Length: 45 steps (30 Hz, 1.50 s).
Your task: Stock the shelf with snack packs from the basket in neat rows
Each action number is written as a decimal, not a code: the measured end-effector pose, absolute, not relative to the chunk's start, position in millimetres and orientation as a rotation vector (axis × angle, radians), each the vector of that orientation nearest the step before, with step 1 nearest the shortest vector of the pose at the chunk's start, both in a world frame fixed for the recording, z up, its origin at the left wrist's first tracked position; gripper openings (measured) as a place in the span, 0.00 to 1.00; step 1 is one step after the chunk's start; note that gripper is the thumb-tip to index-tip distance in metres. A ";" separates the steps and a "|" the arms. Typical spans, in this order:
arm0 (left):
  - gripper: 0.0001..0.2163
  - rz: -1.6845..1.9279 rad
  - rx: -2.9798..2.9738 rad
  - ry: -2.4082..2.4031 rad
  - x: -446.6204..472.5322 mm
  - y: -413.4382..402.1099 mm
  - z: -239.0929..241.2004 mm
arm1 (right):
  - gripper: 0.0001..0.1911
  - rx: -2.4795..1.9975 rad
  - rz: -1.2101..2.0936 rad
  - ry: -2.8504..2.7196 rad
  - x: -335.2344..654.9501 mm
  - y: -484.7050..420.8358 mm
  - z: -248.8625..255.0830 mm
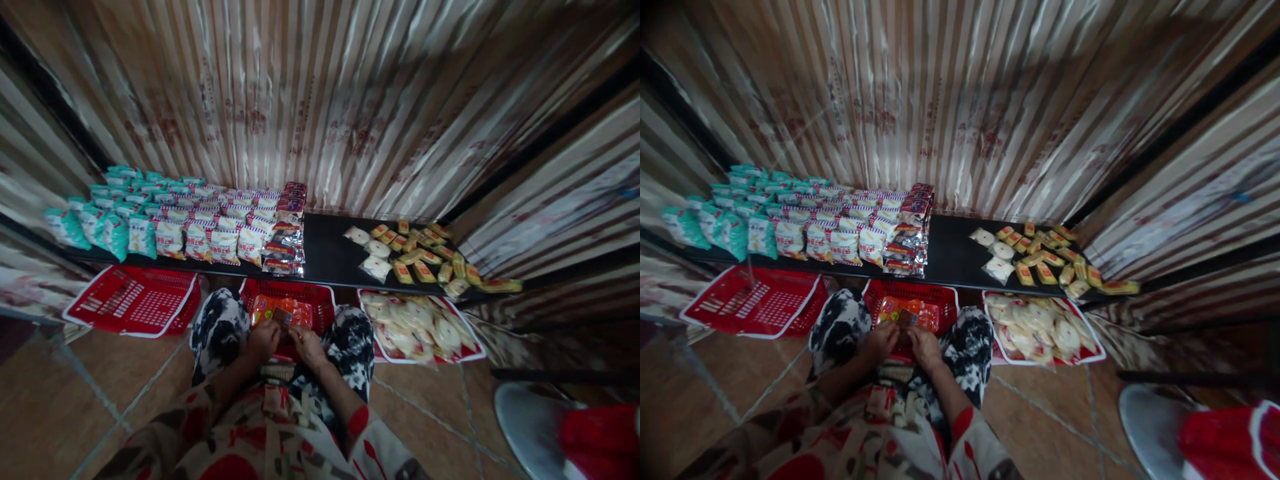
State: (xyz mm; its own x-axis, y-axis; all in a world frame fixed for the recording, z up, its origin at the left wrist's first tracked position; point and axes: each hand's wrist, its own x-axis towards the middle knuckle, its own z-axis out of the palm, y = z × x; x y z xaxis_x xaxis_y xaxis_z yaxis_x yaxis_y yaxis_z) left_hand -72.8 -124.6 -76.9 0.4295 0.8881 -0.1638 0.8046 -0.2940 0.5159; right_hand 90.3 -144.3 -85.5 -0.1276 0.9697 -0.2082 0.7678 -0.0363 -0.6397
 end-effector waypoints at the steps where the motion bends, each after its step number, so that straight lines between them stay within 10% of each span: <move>1: 0.12 0.347 2.112 1.420 -73.8 -118.6 -71.3 | 0.17 -1.805 0.907 -1.809 92.6 -143.7 -80.9; 8: 0.27 0.786 1.359 1.255 -82.9 -89.0 -58.3 | 0.19 -1.507 0.930 -1.207 105.9 -136.7 -26.7; 33: 0.17 0.712 1.078 0.987 -71.7 -64.5 22.5 | 0.17 -1.139 1.091 -0.399 104.2 -105.4 65.2; 45: 0.15 0.705 0.892 0.937 -67.9 -73.8 85.5 | 0.25 -1.443 1.051 -0.486 120.6 -121.8 9.6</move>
